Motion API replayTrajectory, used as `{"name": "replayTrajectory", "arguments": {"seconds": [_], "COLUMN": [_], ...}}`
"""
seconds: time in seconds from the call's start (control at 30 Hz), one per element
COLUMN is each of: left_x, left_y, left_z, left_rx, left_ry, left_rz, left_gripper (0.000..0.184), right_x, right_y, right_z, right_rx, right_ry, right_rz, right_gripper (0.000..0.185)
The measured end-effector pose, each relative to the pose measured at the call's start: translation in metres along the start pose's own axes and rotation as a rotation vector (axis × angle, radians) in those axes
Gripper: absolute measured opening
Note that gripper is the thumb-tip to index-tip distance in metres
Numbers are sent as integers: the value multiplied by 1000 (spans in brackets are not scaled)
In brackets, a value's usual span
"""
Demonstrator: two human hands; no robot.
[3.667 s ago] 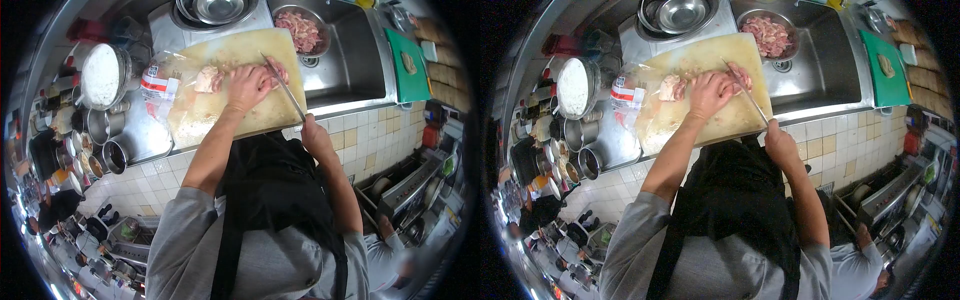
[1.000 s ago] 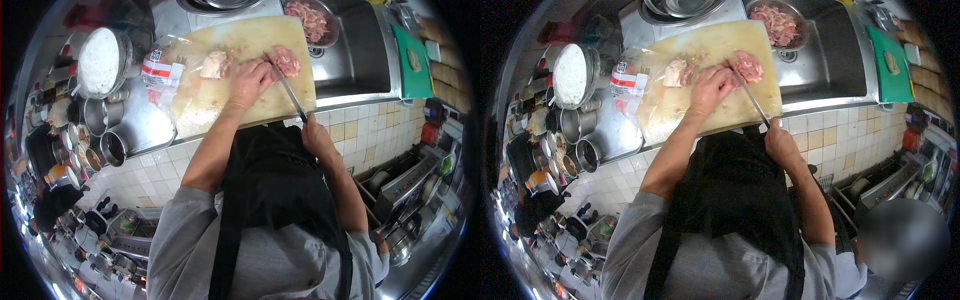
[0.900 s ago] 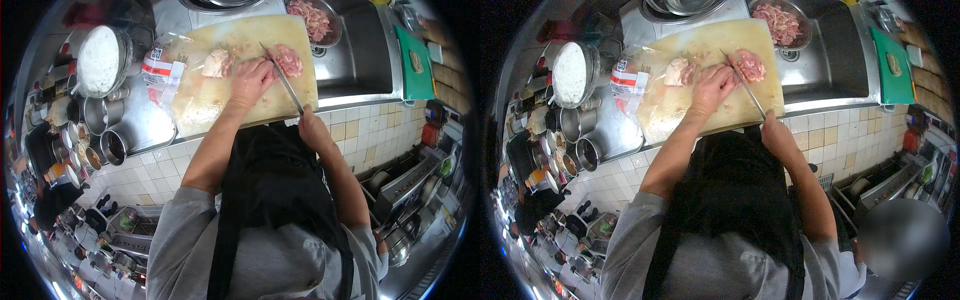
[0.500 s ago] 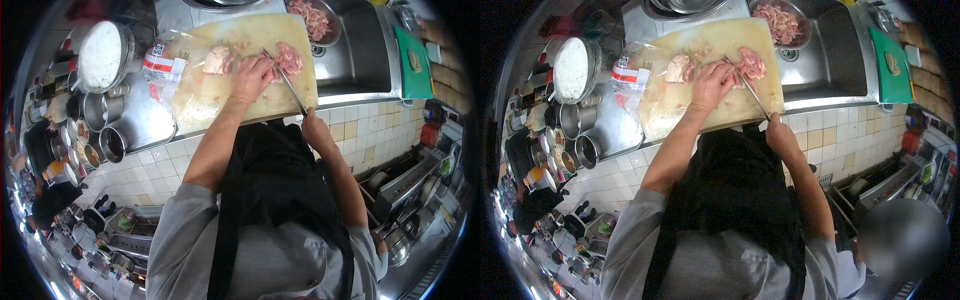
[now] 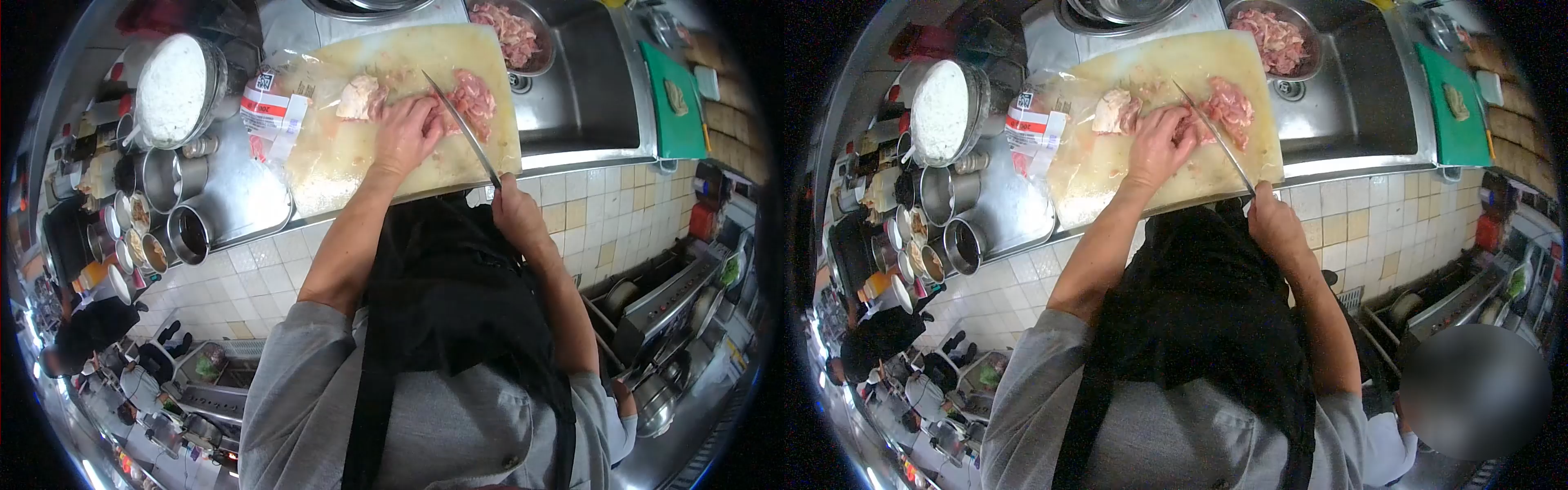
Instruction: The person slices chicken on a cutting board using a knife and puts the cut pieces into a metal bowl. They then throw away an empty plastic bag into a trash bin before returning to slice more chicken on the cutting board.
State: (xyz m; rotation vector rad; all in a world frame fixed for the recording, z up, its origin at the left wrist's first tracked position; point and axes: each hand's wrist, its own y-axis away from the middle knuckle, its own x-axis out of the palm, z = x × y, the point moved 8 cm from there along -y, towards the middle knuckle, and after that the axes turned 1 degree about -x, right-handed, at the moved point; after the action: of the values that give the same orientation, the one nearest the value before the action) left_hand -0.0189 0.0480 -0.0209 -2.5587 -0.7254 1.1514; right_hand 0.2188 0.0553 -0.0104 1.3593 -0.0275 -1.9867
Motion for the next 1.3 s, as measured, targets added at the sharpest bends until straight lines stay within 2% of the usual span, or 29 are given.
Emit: {"name": "replayTrajectory", "arguments": {"seconds": [0.33, 0.57, 0.73, 0.9, 1.3], "left_x": [3, -1, 3, 0, 6], "left_y": [-1, 0, 2, -1, -1], "left_z": [2, 7, 6, -5, -2], "left_rx": [21, -74, 2, 63, 76], "left_ry": [13, 101, 60, -5, -40], "left_rz": [11, -13, -20, 13, 4], "left_gripper": [23, 25, 25, 24, 23], "right_x": [18, 12, 3, 17, 28], "right_y": [-1, 1, 6, 9, -23], "right_z": [-10, -14, 3, -10, 4], "right_rx": [-1, 56, 14, 35, 27], "right_ry": [-106, -56, -94, -71, -116], "right_rz": [57, 64, 27, 47, 93], "right_gripper": [26, 29, 24, 22, 15]}}
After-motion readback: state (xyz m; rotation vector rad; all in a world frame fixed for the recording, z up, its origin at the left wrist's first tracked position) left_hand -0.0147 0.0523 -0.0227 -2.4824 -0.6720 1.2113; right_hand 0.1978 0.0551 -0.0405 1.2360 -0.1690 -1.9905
